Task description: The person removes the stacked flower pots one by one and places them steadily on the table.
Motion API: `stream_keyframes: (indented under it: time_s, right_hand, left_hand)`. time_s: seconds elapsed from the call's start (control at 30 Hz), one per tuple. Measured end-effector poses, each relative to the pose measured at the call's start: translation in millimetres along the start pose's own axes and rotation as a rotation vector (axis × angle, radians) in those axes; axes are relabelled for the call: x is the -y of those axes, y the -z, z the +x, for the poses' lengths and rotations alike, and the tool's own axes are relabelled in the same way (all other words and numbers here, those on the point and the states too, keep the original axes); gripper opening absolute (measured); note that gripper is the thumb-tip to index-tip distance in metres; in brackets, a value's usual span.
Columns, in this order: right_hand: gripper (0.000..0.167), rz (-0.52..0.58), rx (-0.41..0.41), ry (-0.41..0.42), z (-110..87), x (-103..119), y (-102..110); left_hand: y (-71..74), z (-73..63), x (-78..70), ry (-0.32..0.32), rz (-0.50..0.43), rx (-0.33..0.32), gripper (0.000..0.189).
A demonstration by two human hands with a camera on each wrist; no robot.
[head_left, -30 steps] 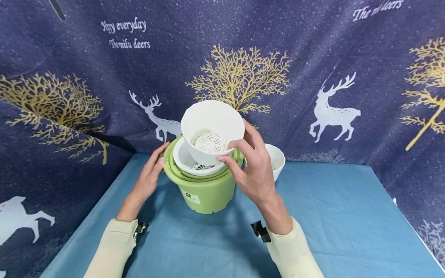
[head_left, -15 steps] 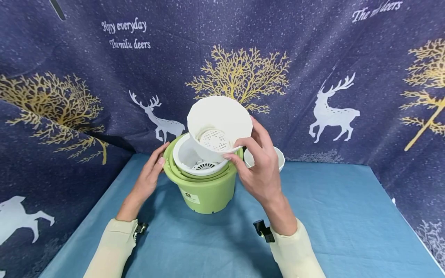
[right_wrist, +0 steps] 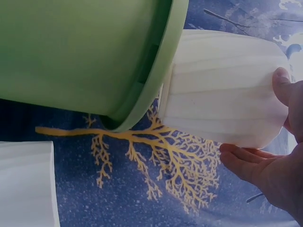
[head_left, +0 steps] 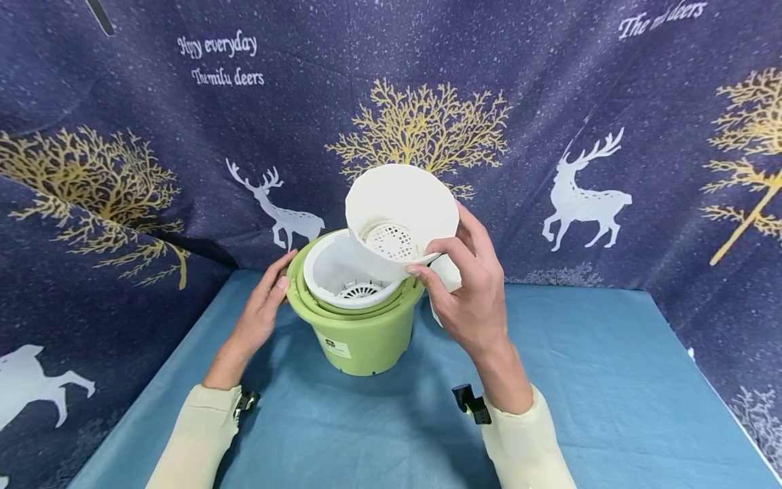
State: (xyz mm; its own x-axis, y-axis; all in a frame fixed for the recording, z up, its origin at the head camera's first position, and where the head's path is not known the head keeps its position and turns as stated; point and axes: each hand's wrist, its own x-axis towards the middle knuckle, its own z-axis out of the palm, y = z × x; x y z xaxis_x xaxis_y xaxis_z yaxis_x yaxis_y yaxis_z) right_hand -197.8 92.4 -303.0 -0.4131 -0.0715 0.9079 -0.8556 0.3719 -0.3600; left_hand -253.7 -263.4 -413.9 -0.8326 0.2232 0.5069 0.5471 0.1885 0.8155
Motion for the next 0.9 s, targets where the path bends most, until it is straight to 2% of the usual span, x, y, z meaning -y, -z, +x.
stream_keyframes:
  time_s: [0.23,0.6,0.9]
  right_hand:
    - [0.026,-0.022,-0.001,-0.005,0.1,-3.9,5.2]
    - [0.025,-0.044,-0.061,-0.032,3.4,-9.9,24.7]
    - [0.021,-0.143,-0.07,-0.082,2.5,-19.1,40.7]
  left_hand:
    - [0.0,-0.6,-0.1,-0.005,-0.02,0.0,0.05]
    - [-1.0,0.8,0.6,-0.01,-0.032,-0.002,0.05]
    - [-1.4,0.9,0.0,-0.012,-0.048,-0.002,0.05]
